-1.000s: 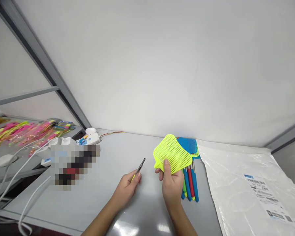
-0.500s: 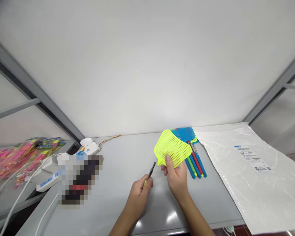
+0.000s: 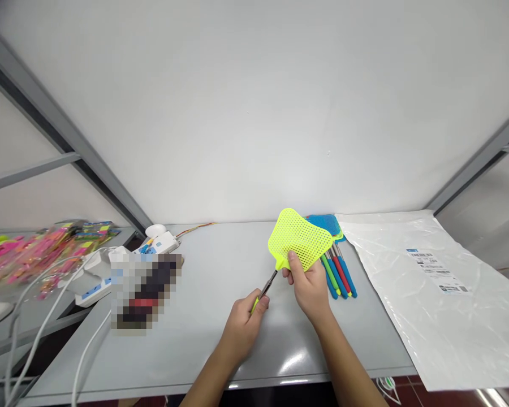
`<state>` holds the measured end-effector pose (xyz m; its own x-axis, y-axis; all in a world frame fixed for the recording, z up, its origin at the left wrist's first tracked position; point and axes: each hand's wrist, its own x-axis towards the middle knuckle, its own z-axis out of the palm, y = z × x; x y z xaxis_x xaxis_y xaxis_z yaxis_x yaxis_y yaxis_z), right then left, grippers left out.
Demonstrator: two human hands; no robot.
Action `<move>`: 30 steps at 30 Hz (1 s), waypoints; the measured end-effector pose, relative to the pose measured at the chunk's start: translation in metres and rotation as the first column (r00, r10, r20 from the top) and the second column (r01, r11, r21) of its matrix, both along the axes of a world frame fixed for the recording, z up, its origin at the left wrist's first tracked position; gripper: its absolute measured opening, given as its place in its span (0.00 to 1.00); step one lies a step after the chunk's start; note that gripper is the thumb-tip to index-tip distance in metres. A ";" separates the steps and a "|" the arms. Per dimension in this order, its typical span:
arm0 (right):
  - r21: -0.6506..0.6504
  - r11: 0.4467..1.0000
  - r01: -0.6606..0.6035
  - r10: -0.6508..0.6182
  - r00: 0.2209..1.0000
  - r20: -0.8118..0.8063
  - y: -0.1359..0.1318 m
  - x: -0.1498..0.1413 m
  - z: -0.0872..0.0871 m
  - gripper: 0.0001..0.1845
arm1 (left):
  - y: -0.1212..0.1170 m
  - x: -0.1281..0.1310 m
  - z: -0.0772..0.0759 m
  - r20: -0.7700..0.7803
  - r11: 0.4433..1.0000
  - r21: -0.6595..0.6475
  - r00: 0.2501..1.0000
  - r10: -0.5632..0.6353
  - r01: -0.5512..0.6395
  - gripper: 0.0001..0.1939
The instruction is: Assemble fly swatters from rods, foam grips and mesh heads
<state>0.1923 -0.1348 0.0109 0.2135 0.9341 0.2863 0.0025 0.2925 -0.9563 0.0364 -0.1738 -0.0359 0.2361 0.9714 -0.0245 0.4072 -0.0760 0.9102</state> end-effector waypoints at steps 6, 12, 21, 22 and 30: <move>0.000 1.000 -0.015 0.015 1.000 0.024 0.002 -0.001 -0.004 0.15 | 0.000 0.001 0.000 0.027 1.000 -0.007 1.000 -0.011 0.011 0.20; 0.003 1.000 -0.022 0.022 1.000 0.013 0.003 0.000 -0.004 0.15 | 0.000 0.000 0.001 0.069 1.000 -0.019 0.998 -0.011 0.012 0.20; -0.053 0.994 -0.091 0.081 0.983 -0.166 0.007 0.001 -0.010 0.13 | 0.001 -0.001 -0.002 0.062 1.000 0.002 0.998 -0.029 0.028 0.20; -0.058 0.994 -0.096 0.083 0.977 -0.195 0.008 0.001 -0.012 0.13 | 0.001 -0.001 -0.002 0.065 1.000 -0.002 0.997 -0.029 0.029 0.20; -0.054 0.998 -0.042 0.031 0.980 -0.197 0.012 -0.002 -0.018 0.13 | 0.001 -0.001 0.000 0.078 1.000 -0.012 0.997 -0.013 0.014 0.19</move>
